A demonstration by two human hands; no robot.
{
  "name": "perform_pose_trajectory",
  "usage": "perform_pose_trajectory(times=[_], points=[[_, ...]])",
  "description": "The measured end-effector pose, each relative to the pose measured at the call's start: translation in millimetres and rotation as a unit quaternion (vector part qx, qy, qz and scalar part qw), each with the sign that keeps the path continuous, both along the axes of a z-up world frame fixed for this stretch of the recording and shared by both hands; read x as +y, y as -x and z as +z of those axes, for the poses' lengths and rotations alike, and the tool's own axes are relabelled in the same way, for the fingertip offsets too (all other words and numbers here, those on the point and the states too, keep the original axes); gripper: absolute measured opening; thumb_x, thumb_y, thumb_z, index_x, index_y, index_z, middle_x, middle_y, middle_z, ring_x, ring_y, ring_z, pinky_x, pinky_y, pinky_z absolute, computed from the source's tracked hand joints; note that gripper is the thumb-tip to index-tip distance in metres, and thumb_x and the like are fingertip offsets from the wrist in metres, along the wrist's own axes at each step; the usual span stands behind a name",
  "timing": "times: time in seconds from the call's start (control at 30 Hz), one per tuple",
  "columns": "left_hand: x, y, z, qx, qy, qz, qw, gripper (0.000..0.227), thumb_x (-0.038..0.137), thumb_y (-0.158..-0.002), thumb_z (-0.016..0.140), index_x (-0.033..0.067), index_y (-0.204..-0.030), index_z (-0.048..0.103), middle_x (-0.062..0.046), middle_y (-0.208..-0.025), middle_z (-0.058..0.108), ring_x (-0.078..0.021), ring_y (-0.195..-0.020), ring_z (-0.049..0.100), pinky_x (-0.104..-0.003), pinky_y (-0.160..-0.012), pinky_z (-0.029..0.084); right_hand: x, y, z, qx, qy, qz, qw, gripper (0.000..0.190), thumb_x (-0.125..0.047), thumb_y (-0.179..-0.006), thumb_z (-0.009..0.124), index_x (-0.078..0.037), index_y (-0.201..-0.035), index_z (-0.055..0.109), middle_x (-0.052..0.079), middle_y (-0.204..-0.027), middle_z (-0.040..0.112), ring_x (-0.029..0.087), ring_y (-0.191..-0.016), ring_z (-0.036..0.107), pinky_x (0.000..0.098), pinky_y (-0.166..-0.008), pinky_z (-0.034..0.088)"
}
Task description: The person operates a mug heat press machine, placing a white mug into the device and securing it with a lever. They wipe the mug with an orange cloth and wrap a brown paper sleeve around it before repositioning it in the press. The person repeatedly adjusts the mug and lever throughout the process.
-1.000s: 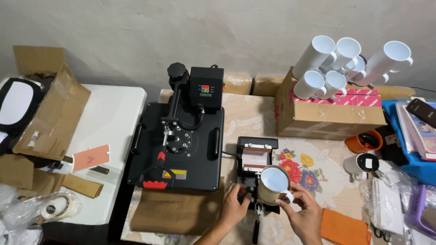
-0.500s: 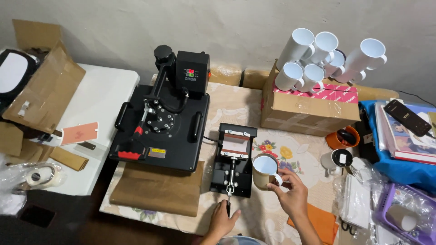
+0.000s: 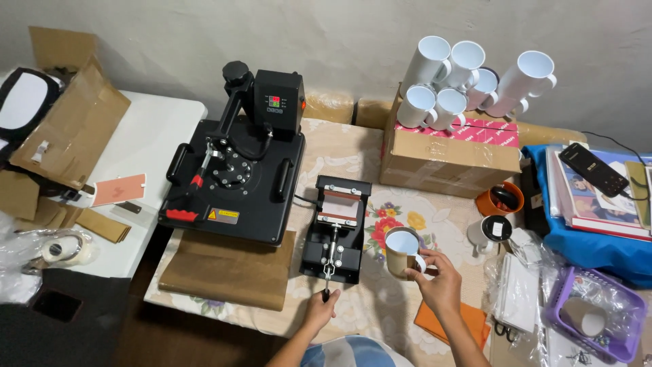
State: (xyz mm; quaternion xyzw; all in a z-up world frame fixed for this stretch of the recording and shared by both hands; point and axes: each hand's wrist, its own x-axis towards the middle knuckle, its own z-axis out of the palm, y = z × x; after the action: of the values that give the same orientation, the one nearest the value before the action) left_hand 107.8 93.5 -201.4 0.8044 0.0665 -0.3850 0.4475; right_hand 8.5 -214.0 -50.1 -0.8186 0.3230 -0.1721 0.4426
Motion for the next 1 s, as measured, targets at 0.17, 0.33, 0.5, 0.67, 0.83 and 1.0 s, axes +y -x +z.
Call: perform_pose_trajectory(times=[0.17, 0.33, 0.5, 0.67, 0.83, 1.0], points=[[-4.7, -10.2, -21.5, 0.007, -0.053, -0.027, 0.998, 0.060, 0.071, -0.103, 0.069, 0.0138, -0.085, 0.064, -0.005, -0.075, 0.073, -0.0251, -0.070, 0.077, -0.040, -0.069, 0.058, -9.0, -15.5, -14.0, 0.013, 0.018, -0.003, 1.000, 0.030, -0.013, -0.079, 0.102, -0.009, -0.083, 0.072, 0.005, -0.134, 0.084, 0.022, -0.125, 0.077, 0.0392, -0.096, 0.071], [-6.9, -9.8, -31.1, 0.028, -0.078, -0.009, 0.997, 0.060, 0.075, -0.099, 0.071, 0.0150, -0.096, 0.068, -0.004, -0.088, 0.078, -0.0262, -0.082, 0.076, -0.042, -0.073, 0.055, -30.5, -37.8, -41.4, 0.043, 0.054, 0.034, 0.997, 0.032, -0.011, -0.081, 0.101, -0.009, -0.083, 0.069, 0.005, -0.136, 0.083, 0.024, -0.122, 0.078, 0.0415, -0.093, 0.072], [-6.2, -10.3, -34.0, 0.029, -0.053, -0.002, 0.998, 0.059, 0.072, -0.097, 0.076, 0.0144, -0.089, 0.067, -0.004, -0.080, 0.075, -0.0254, -0.071, 0.074, -0.042, -0.067, 0.055, -56.3, -63.1, -73.8, 0.123, 0.121, 0.098, 0.980, 0.040, -0.014, -0.080, 0.103, -0.010, -0.103, 0.070, 0.001, -0.138, 0.080, 0.024, -0.100, 0.078, 0.0421, -0.089, 0.064], [-5.8, -10.8, -20.4, 0.051, -0.021, 0.007, 0.998, 0.053, 0.065, -0.102, 0.077, 0.0153, -0.087, 0.063, -0.002, -0.073, 0.069, -0.0215, -0.060, 0.067, -0.039, -0.057, 0.051, -44.6, -86.1, -65.5, 0.143, 0.118, 0.110, 0.976, 0.030, -0.007, -0.082, 0.097, -0.008, -0.098, 0.072, 0.003, -0.138, 0.081, 0.025, -0.103, 0.078, 0.0413, -0.090, 0.063], [-6.5, -12.1, -10.3, 0.073, 0.002, 0.005, 0.997, 0.048, 0.056, -0.108, 0.076, 0.0166, -0.087, 0.060, -0.001, -0.068, 0.061, -0.0193, -0.055, 0.060, -0.035, -0.049, 0.047, -42.9, -105.3, -69.5, 0.111, 0.152, 0.141, 0.972, 0.034, -0.001, -0.076, 0.099, -0.010, -0.087, 0.067, 0.005, -0.129, 0.084, 0.027, -0.113, 0.080, 0.0417, -0.093, 0.063], [-4.0, -10.6, -22.0, 0.058, 0.035, 0.010, 0.998, 0.057, 0.050, -0.110, 0.080, 0.0190, -0.073, 0.051, 0.000, -0.061, 0.051, -0.0190, -0.050, 0.052, -0.037, -0.047, 0.040, -42.9, -117.9, -58.1, 0.166, 0.174, 0.164, 0.957, 0.026, -0.007, -0.081, 0.097, -0.010, -0.098, 0.076, 0.003, -0.127, 0.083, 0.030, -0.111, 0.078, 0.0459, -0.089, 0.063]])
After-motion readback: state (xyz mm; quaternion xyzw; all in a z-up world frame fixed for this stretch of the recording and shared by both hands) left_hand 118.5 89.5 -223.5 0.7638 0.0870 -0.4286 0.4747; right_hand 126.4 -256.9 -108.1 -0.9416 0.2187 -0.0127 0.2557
